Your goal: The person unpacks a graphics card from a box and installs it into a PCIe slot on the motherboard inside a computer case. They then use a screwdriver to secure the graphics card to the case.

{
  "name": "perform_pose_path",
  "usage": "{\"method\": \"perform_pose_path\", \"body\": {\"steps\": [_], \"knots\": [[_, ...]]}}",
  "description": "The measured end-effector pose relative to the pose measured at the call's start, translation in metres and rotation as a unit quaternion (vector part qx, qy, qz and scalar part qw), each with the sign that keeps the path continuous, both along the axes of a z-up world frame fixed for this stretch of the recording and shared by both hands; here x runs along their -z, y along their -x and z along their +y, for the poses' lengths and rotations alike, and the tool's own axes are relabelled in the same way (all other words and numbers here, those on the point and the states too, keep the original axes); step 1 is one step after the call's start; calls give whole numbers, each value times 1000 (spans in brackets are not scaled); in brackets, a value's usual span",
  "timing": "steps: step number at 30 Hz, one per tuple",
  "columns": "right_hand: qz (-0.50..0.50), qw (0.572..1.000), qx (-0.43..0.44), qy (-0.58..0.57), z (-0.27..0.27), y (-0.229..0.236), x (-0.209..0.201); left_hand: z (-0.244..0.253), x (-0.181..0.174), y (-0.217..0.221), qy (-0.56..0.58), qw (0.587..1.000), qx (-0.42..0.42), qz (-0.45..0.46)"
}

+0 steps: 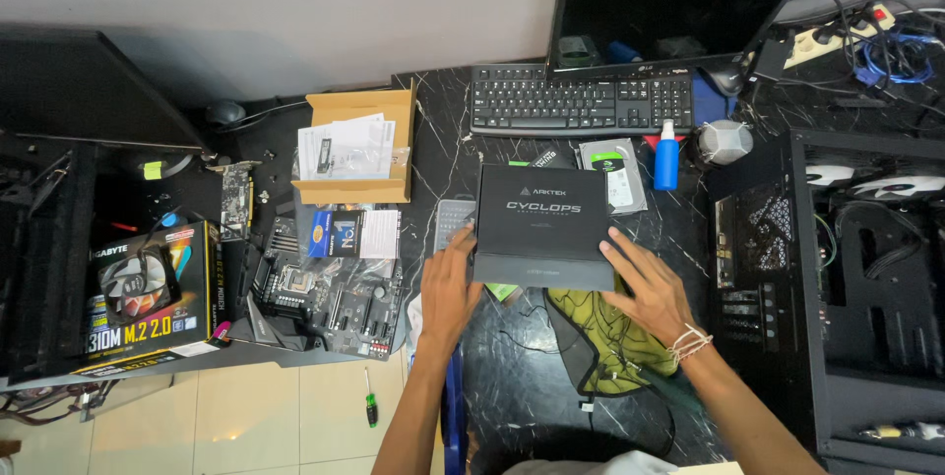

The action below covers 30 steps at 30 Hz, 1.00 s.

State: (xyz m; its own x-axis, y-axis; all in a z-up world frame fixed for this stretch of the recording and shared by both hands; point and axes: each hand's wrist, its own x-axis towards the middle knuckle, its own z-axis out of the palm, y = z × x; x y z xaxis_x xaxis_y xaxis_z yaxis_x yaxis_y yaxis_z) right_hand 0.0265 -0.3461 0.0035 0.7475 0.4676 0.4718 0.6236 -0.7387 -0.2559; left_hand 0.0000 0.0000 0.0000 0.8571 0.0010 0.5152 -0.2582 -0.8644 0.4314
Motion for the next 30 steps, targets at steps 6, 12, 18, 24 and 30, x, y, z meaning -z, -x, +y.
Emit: {"method": "perform_pose_path", "body": {"steps": [6,12,18,24,30], "knots": [[61,997,10,-38,2,-5,-21,-7,-34,-7,87,996,-9,15],[95,993,35,-62,1,-17,-24,-14,-54,-20,175,983,11,48],[161,969,82,-166,17,-30,-46,-17,-69,-33,236,968,49,68],[129,958,77,-245,43,-43,-71,-14,-69,-53,262,957,72,99],[121,949,93,-277,21,-76,-13,-18,-79,-77,291,950,76,88]]}}
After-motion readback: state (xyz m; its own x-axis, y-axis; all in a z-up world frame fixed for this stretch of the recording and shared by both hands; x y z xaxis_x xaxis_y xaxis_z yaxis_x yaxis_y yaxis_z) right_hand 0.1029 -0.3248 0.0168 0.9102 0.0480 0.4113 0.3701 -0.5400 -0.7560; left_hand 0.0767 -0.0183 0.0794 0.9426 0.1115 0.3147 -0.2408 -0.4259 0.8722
